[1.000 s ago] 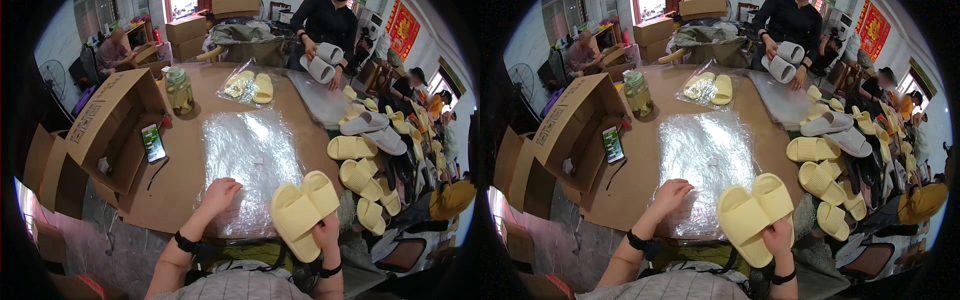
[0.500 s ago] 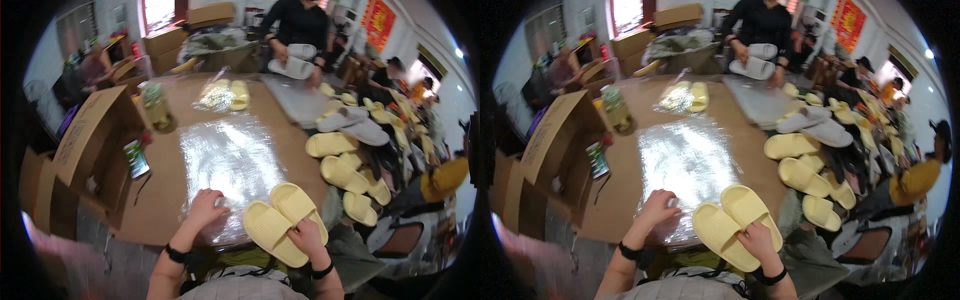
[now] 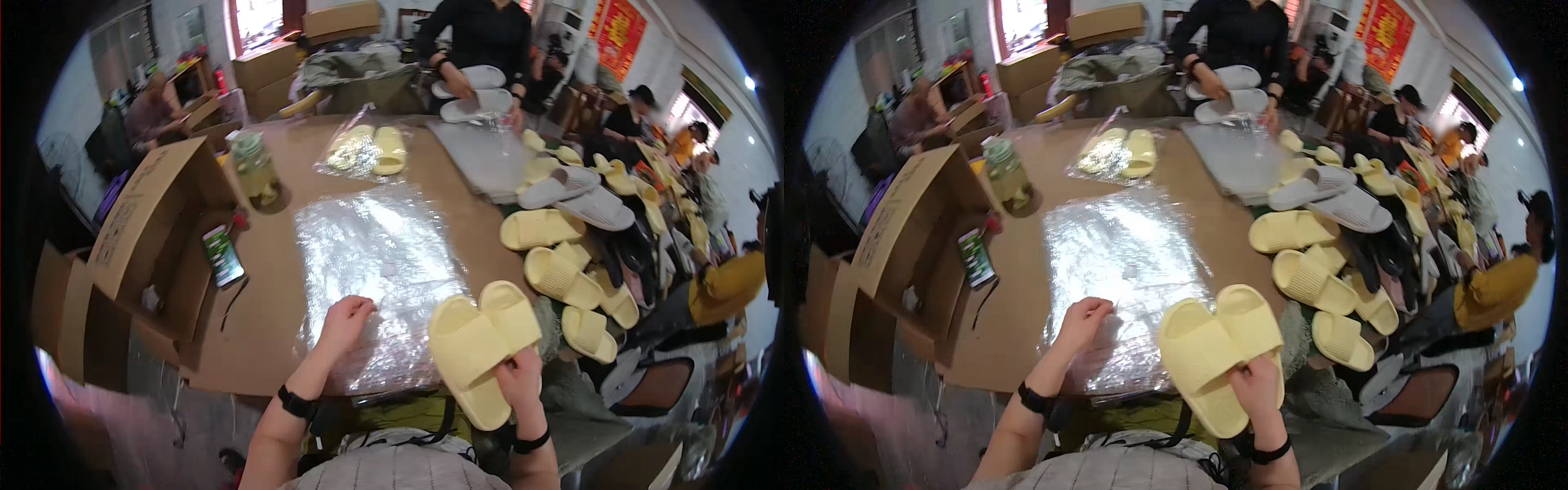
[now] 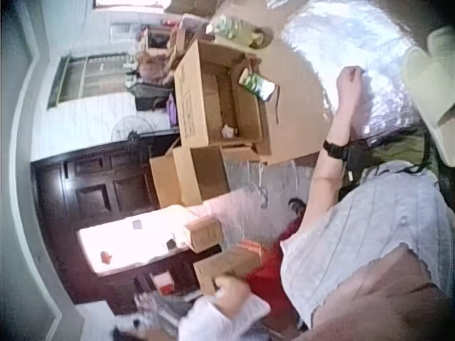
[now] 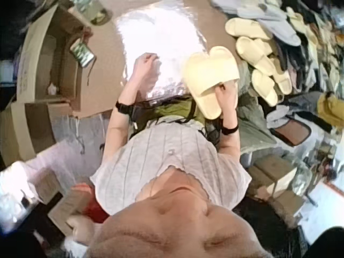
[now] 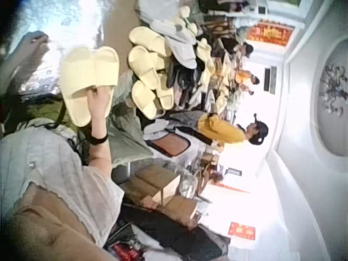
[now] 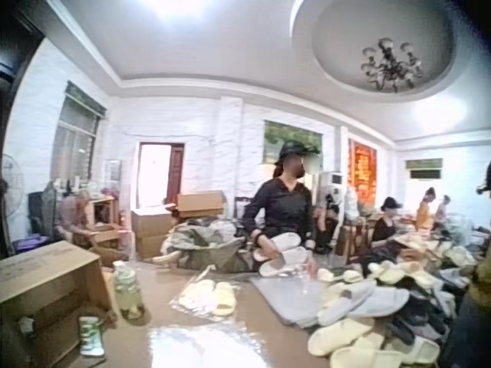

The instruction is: The recorder is packing various colored rubber sandals into plastic bags on a large table in a shared workspace.

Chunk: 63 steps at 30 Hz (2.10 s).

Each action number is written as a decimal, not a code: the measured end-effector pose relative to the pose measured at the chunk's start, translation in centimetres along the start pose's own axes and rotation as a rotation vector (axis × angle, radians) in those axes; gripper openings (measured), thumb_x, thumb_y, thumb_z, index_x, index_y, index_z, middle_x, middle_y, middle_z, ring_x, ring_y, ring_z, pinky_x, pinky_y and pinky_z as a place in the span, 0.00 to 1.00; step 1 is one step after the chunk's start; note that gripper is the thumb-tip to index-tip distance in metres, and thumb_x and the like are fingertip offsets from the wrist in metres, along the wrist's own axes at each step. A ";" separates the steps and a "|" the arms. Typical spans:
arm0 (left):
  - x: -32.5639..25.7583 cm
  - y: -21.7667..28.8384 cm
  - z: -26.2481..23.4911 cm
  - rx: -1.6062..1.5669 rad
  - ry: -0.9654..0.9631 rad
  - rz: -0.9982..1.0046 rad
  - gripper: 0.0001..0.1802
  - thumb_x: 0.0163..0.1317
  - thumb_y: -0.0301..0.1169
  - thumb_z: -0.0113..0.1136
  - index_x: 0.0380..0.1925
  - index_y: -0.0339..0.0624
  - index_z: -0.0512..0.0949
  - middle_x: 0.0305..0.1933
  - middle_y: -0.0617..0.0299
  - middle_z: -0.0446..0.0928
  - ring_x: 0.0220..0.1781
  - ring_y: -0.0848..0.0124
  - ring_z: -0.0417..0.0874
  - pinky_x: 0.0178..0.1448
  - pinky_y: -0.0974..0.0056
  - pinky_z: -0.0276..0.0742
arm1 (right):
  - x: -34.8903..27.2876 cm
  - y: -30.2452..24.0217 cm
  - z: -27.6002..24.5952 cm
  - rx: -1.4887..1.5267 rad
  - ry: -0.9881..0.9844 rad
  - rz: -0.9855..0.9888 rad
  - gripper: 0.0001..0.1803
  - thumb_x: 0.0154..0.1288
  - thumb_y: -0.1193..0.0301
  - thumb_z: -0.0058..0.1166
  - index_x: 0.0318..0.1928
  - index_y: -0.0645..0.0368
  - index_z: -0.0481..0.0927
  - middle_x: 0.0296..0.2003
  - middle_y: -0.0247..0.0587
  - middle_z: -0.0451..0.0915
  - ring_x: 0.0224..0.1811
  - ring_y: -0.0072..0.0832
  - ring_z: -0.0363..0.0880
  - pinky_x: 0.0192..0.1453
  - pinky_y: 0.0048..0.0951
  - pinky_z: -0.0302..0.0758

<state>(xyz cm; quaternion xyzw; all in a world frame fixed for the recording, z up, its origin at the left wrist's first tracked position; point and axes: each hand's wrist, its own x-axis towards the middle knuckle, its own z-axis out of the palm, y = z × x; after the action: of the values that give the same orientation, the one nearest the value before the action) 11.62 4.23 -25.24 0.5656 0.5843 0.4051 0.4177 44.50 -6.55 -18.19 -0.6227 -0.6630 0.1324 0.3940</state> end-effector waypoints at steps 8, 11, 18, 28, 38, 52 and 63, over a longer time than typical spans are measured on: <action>1.2 -2.0 -1.6 -0.359 -0.079 -0.253 0.12 0.66 0.34 0.67 0.43 0.38 0.85 0.35 0.68 0.83 0.37 0.80 0.80 0.43 0.71 0.76 | 0.2 0.0 0.0 0.083 0.081 0.071 0.16 0.53 0.79 0.62 0.44 0.61 0.84 0.34 0.46 0.80 0.28 0.40 0.78 0.33 0.34 0.74; 0.9 -2.3 -1.2 -0.361 -0.065 -0.227 0.12 0.65 0.33 0.67 0.43 0.36 0.84 0.36 0.66 0.84 0.39 0.78 0.81 0.46 0.70 0.77 | 0.5 -0.9 0.4 -0.010 0.076 -0.190 0.18 0.51 0.78 0.65 0.46 0.58 0.84 0.38 0.45 0.82 0.30 0.40 0.80 0.34 0.34 0.76; -0.3 0.5 -0.2 0.006 -0.073 -0.016 0.12 0.67 0.33 0.64 0.44 0.35 0.83 0.40 0.59 0.85 0.42 0.72 0.85 0.48 0.66 0.80 | -0.1 -3.0 2.7 -0.089 -0.469 -0.384 0.17 0.53 0.66 0.67 0.43 0.58 0.84 0.37 0.45 0.81 0.34 0.45 0.82 0.35 0.44 0.78; -2.1 3.0 -0.7 0.233 -0.071 0.461 0.08 0.67 0.30 0.59 0.38 0.37 0.83 0.49 0.56 0.83 0.53 0.60 0.81 0.59 0.58 0.76 | 0.2 -1.6 5.9 -0.079 -0.415 -0.193 0.14 0.59 0.65 0.65 0.32 0.64 0.80 0.31 0.50 0.78 0.28 0.48 0.79 0.33 0.47 0.77; -2.8 4.3 0.4 0.058 -0.248 0.619 0.05 0.66 0.27 0.59 0.36 0.38 0.82 0.59 0.56 0.80 0.68 0.52 0.72 0.72 0.51 0.65 | 2.7 -1.9 10.2 -0.125 -0.349 -0.155 0.15 0.62 0.64 0.63 0.27 0.63 0.79 0.22 0.54 0.76 0.29 0.51 0.79 0.31 0.48 0.72; -6.1 4.4 0.7 -0.099 -0.328 0.681 0.05 0.69 0.28 0.59 0.36 0.39 0.79 0.61 0.58 0.76 0.70 0.56 0.67 0.74 0.51 0.61 | 8.7 0.1 21.4 0.082 -0.332 -0.371 0.19 0.64 0.64 0.60 0.50 0.64 0.74 0.37 0.48 0.74 0.39 0.38 0.76 0.42 0.39 0.75; -6.1 4.4 -4.8 -0.054 -0.186 0.546 0.19 0.64 0.27 0.62 0.56 0.42 0.77 0.71 0.52 0.68 0.73 0.57 0.67 0.75 0.54 0.62 | 6.6 -5.0 17.7 -0.002 -0.206 -0.212 0.27 0.67 0.66 0.57 0.61 0.68 0.69 0.51 0.63 0.70 0.56 0.57 0.69 0.59 0.52 0.69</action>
<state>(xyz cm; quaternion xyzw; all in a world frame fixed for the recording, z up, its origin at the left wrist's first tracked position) 8.57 -1.74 -19.39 0.7253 0.3587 0.4643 0.3601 29.30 4.18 -24.06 -0.5328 -0.7621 0.1526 0.3349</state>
